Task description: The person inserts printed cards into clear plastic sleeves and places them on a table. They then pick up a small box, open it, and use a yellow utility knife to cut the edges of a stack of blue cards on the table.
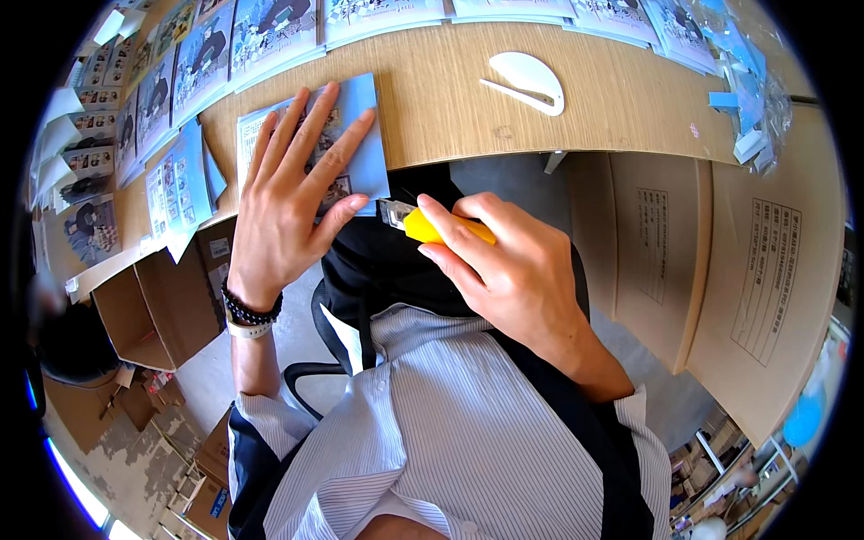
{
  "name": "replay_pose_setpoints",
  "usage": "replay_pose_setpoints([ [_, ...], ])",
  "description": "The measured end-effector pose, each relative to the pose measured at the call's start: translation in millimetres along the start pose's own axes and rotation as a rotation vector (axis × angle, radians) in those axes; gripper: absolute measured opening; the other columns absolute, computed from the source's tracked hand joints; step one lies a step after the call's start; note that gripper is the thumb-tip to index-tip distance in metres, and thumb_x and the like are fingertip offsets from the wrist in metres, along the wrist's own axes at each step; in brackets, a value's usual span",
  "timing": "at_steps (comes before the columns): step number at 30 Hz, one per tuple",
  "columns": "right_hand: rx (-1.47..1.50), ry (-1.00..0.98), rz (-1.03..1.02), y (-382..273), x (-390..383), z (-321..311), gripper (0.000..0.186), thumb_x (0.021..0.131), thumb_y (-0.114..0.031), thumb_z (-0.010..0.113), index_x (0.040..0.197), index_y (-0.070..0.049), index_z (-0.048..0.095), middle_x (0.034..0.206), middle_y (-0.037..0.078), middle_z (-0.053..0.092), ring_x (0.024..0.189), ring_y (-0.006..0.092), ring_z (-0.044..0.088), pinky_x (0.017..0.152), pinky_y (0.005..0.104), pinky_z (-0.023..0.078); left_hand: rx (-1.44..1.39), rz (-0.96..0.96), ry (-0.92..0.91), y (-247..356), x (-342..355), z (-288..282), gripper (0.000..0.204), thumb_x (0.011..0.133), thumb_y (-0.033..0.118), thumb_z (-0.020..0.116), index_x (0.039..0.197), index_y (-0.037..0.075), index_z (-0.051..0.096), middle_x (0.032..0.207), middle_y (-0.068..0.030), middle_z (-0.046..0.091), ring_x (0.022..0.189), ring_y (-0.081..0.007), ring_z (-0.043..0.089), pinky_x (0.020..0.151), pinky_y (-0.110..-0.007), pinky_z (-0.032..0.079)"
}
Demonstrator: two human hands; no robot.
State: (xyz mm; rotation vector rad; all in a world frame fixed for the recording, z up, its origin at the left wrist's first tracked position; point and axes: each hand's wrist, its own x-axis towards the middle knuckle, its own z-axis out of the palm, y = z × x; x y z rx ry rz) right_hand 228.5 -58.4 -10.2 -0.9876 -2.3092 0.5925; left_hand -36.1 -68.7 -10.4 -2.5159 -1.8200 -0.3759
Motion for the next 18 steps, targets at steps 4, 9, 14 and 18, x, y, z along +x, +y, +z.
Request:
replay_pose_setpoints([
  [4, -0.002, 0.019, 0.005, 1.8, -1.6, 1.9, 0.049, 0.082, -0.016, 0.088, 0.13, -0.011, 0.076, 0.095, 0.004, 0.068, 0.072, 0.0173, 0.068, 0.06, 0.0297, 0.055, 0.004, 0.008, 0.003, -0.7, 0.6, 0.4, 0.07, 0.097, 0.066, 0.056, 0.157, 0.029, 0.055, 0.167, -0.0129, 0.044, 0.154, -0.039, 0.039, 0.126, -0.057, 0.029],
  [9, -0.007, 0.027, 0.016, 2.0, -2.3, 3.1, 0.05, 0.082, -0.016, 0.089, 0.13, -0.011, 0.076, 0.095, 0.004, 0.068, 0.073, 0.0173, 0.068, 0.061, 0.0299, 0.055, 0.015, 0.01, 0.006, -2.1, -0.8, 1.2, 0.068, 0.098, 0.066, 0.056, 0.156, 0.031, 0.056, 0.166, -0.0115, 0.046, 0.154, -0.0382, 0.04, 0.126, -0.057, 0.03],
  [14, -0.037, 0.04, -0.008, 4.4, -0.4, 4.3, 0.049, 0.081, -0.015, 0.088, 0.129, -0.011, 0.077, 0.096, 0.004, 0.068, 0.073, 0.0175, 0.068, 0.061, 0.0302, 0.055, 0.018, 0.021, 0.017, -4.8, -0.8, 4.1, 0.066, 0.098, 0.067, 0.055, 0.154, 0.033, 0.058, 0.164, -0.0092, 0.049, 0.153, -0.0369, 0.042, 0.126, -0.057, 0.032],
  [18, -0.047, 0.048, -0.025, 7.7, -1.0, 5.8, 0.05, 0.081, -0.015, 0.088, 0.129, -0.011, 0.077, 0.096, 0.004, 0.068, 0.072, 0.0178, 0.067, 0.061, 0.0304, 0.055, 0.029, 0.023, 0.019, -5.5, -0.9, 7.0, 0.066, 0.098, 0.069, 0.054, 0.154, 0.034, 0.058, 0.163, -0.0085, 0.05, 0.153, -0.0365, 0.043, 0.126, -0.057, 0.032],
])
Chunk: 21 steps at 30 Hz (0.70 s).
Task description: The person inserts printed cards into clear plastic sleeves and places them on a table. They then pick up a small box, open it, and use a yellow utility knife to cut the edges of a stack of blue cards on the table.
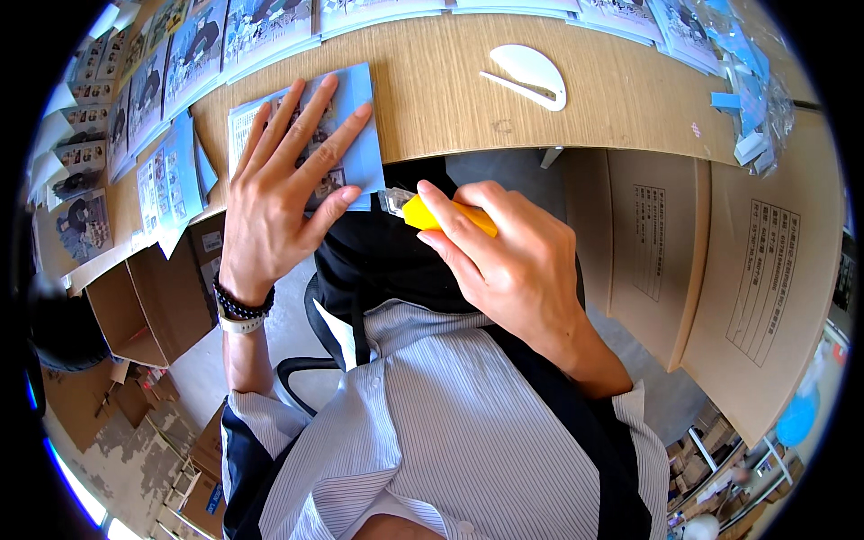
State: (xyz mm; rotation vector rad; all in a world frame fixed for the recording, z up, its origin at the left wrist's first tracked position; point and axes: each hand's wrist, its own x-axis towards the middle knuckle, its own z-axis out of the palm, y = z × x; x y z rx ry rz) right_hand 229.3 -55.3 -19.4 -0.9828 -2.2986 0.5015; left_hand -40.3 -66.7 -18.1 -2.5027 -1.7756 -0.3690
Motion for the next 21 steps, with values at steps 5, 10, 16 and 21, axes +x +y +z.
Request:
replay_pose_setpoints([
  [5, 0.001, -0.01, 0.004, -2, 2, -1, 0.05, 0.08, -0.011, 0.089, 0.129, -0.01, 0.077, 0.097, 0.006, 0.068, 0.075, 0.019, 0.069, 0.064, 0.0307, 0.057, 0.006, -0.005, 0.008, -1, -1, 1, 0.066, 0.098, 0.07, 0.053, 0.153, 0.035, 0.058, 0.163, -0.0079, 0.05, 0.153, -0.0358, 0.043, 0.126, -0.057, 0.032],
  [10, 0.021, -0.034, 0.047, -6, 5, -7, 0.051, 0.077, -0.003, 0.089, 0.127, -0.008, 0.078, 0.097, 0.009, 0.07, 0.079, 0.021, 0.072, 0.068, 0.0313, 0.06, 0.001, -0.006, 0.022, -1, 0, 3, 0.063, 0.099, 0.069, 0.054, 0.152, 0.036, 0.059, 0.162, -0.0079, 0.051, 0.153, -0.0357, 0.043, 0.126, -0.057, 0.032],
  [16, -0.132, 0.281, 0.146, 47, 21, -31, 0.047, 0.086, -0.007, 0.087, 0.131, -0.01, 0.076, 0.095, 0.008, 0.072, 0.072, 0.0176, 0.07, 0.06, 0.03, 0.056, -0.024, -0.008, 0.027, -1, -4, 1, 0.059, 0.099, 0.066, 0.058, 0.149, 0.035, 0.063, 0.161, -0.0084, 0.053, 0.152, -0.0367, 0.044, 0.126, -0.057, 0.032],
  [21, 0.031, 0.066, 0.007, 28, 16, -39, 0.053, 0.082, -0.008, 0.089, 0.133, -0.012, 0.076, 0.096, 0.007, 0.072, 0.074, 0.017, 0.071, 0.062, 0.0307, 0.058, -0.05, -0.028, 0.015, 3, -4, -4, 0.063, 0.095, 0.065, 0.065, 0.15, 0.034, 0.063, 0.162, -0.0078, 0.051, 0.153, -0.0368, 0.043, 0.126, -0.056, 0.033],
])
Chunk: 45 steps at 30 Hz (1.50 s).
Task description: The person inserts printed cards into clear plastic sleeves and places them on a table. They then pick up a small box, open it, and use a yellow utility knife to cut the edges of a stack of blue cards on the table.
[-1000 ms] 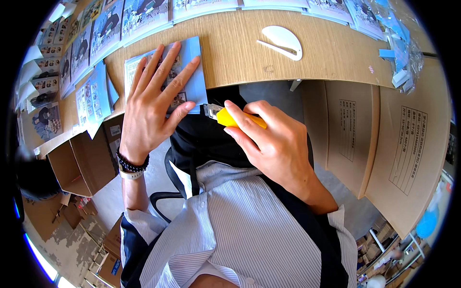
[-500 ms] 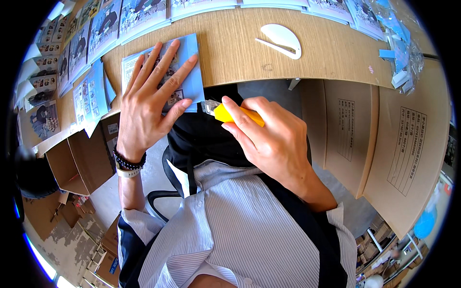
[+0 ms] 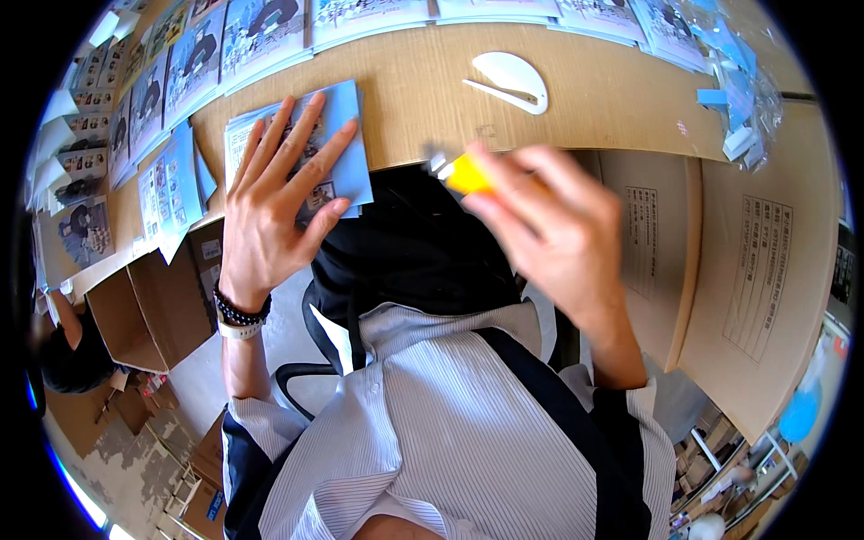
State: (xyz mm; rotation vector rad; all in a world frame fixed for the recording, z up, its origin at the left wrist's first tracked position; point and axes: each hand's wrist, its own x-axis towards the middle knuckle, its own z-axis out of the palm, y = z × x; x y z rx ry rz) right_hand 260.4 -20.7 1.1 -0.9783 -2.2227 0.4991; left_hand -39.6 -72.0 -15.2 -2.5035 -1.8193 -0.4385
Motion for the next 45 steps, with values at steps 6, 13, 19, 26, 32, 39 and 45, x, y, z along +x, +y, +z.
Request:
replay_pose_setpoints([
  [6, 0.059, -0.114, -0.049, -12, -11, 23, 0.046, 0.081, -0.015, 0.089, 0.126, -0.012, 0.078, 0.095, 0.003, 0.07, 0.07, 0.0172, 0.069, 0.061, 0.0297, 0.056, -0.047, 0.012, -0.006, -1, 2, -5, 0.077, 0.088, 0.065, 0.071, 0.152, 0.023, 0.061, 0.161, -0.0115, 0.052, 0.152, -0.039, 0.043, 0.126, -0.058, 0.032],
  [13, 0.088, -0.123, -0.058, -7, -10, 24, 0.045, 0.082, -0.017, 0.088, 0.125, -0.012, 0.079, 0.095, 0.003, 0.07, 0.07, 0.0161, 0.069, 0.059, 0.0288, 0.055, -0.015, 0.079, -0.049, -5, 5, -13, 0.086, 0.084, 0.067, 0.071, 0.152, 0.015, 0.06, 0.16, -0.0109, 0.053, 0.152, -0.0389, 0.044, 0.124, -0.058, 0.034],
  [19, 0.121, -0.121, -0.101, -8, -9, 30, 0.046, 0.082, -0.019, 0.088, 0.126, -0.012, 0.078, 0.095, 0.003, 0.07, 0.07, 0.0155, 0.069, 0.059, 0.0279, 0.056, 0.001, 0.145, -0.039, -10, 3, -9, 0.085, 0.088, 0.068, 0.064, 0.151, 0.012, 0.06, 0.159, -0.011, 0.055, 0.152, -0.0397, 0.044, 0.124, -0.059, 0.034],
  [26, 0.115, -0.121, -0.109, -6, -10, 31, 0.046, 0.082, -0.019, 0.088, 0.126, -0.012, 0.078, 0.095, 0.003, 0.07, 0.07, 0.0148, 0.069, 0.058, 0.0276, 0.056, 0.039, 0.141, -0.045, -9, 2, -8, 0.087, 0.087, 0.071, 0.061, 0.15, 0.012, 0.061, 0.158, -0.0109, 0.056, 0.152, -0.0388, 0.044, 0.124, -0.059, 0.035],
  [32, 0.115, -0.125, -0.103, -4, -12, 32, 0.046, 0.082, -0.019, 0.089, 0.126, -0.012, 0.078, 0.094, 0.002, 0.07, 0.069, 0.0143, 0.069, 0.058, 0.0276, 0.056, 0.056, 0.143, -0.05, -11, 1, -6, 0.087, 0.087, 0.073, 0.06, 0.15, 0.013, 0.062, 0.157, -0.0109, 0.057, 0.152, -0.0381, 0.044, 0.124, -0.059, 0.034],
  [39, 0.148, -0.156, -0.093, -7, -9, 29, 0.054, 0.075, -0.008, 0.091, 0.128, -0.008, 0.077, 0.096, 0.008, 0.07, 0.073, 0.0187, 0.069, 0.062, 0.0281, 0.057, 0.011, 0.13, -0.033, -10, 2, -7, 0.082, 0.085, 0.066, 0.07, 0.151, 0.018, 0.062, 0.158, -0.0077, 0.057, 0.149, -0.0387, 0.047, 0.123, -0.059, 0.037],
  [45, 0.079, -0.098, -0.141, -5, -5, 35, 0.046, 0.083, -0.021, 0.088, 0.127, -0.014, 0.078, 0.094, 0.001, 0.069, 0.069, 0.0141, 0.068, 0.058, 0.0282, 0.055, 0.015, 0.136, -0.039, -11, 2, -7, 0.082, 0.085, 0.067, 0.069, 0.151, 0.019, 0.062, 0.158, -0.0075, 0.056, 0.15, -0.0384, 0.047, 0.123, -0.059, 0.037],
])
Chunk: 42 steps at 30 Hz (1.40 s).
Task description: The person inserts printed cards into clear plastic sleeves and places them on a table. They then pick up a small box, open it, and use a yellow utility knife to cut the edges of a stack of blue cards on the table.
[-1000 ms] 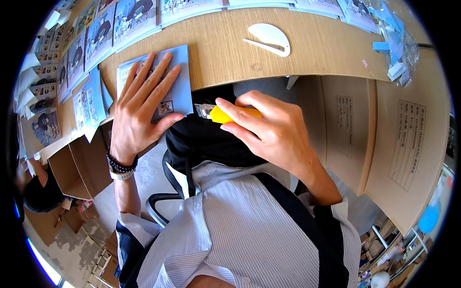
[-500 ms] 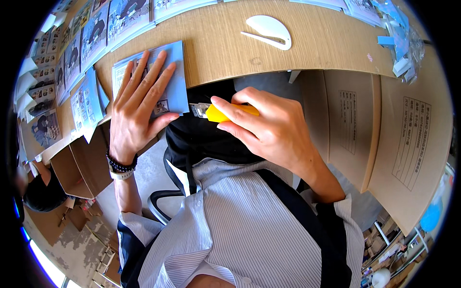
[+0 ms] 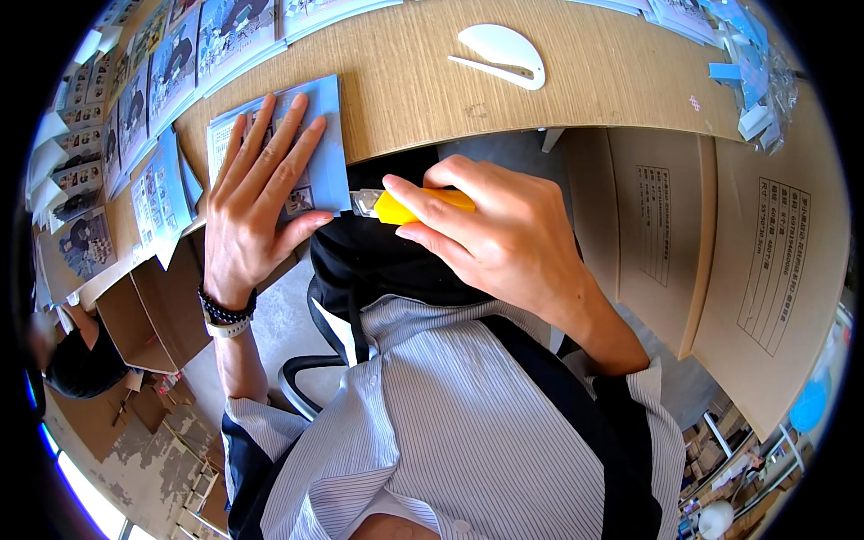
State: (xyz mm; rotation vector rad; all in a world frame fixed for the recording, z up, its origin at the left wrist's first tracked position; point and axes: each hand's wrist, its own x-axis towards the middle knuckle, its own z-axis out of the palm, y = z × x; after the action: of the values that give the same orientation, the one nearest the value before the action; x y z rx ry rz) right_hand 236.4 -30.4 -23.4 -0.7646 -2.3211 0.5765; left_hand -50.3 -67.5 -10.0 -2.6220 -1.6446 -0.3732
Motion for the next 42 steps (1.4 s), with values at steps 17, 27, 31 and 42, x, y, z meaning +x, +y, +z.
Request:
replay_pose_setpoints([
  [17, -0.163, 0.208, 0.076, 30, 22, -18, 0.047, 0.084, -0.016, 0.088, 0.13, -0.01, 0.077, 0.093, 0.007, 0.07, 0.069, 0.0162, 0.07, 0.059, 0.0283, 0.058, -0.002, 0.072, -0.037, 13, -9, 0, 0.084, 0.087, 0.072, 0.061, 0.148, 0.015, 0.064, 0.156, -0.0102, 0.058, 0.15, -0.0379, 0.047, 0.124, -0.058, 0.035],
  [27, -0.027, -0.002, 0.096, -5, -7, -16, 0.045, 0.081, -0.017, 0.089, 0.124, -0.011, 0.078, 0.093, 0.003, 0.068, 0.068, 0.0172, 0.068, 0.06, 0.0305, 0.056, -0.013, 0.046, -0.011, 13, -3, 1, 0.086, 0.083, 0.07, 0.065, 0.148, 0.013, 0.064, 0.156, -0.0103, 0.059, 0.149, -0.0387, 0.047, 0.124, -0.058, 0.035],
  [31, 0.007, -0.017, 0.097, -10, -15, -12, 0.044, 0.081, -0.017, 0.089, 0.124, -0.011, 0.078, 0.094, 0.003, 0.069, 0.069, 0.0168, 0.069, 0.059, 0.0292, 0.057, -0.012, 0.034, -0.02, 14, -2, -2, 0.087, 0.082, 0.07, 0.065, 0.148, 0.013, 0.064, 0.156, -0.01, 0.058, 0.15, -0.0389, 0.046, 0.124, -0.058, 0.035],
  [42, 0.009, -0.048, 0.069, -11, -17, -10, 0.047, 0.082, -0.019, 0.089, 0.127, -0.011, 0.077, 0.096, 0.003, 0.07, 0.07, 0.016, 0.069, 0.058, 0.0288, 0.056, -0.007, 0.033, -0.023, 14, -2, -2, 0.088, 0.082, 0.07, 0.064, 0.149, 0.013, 0.063, 0.156, -0.0103, 0.058, 0.15, -0.0389, 0.046, 0.124, -0.058, 0.035],
])
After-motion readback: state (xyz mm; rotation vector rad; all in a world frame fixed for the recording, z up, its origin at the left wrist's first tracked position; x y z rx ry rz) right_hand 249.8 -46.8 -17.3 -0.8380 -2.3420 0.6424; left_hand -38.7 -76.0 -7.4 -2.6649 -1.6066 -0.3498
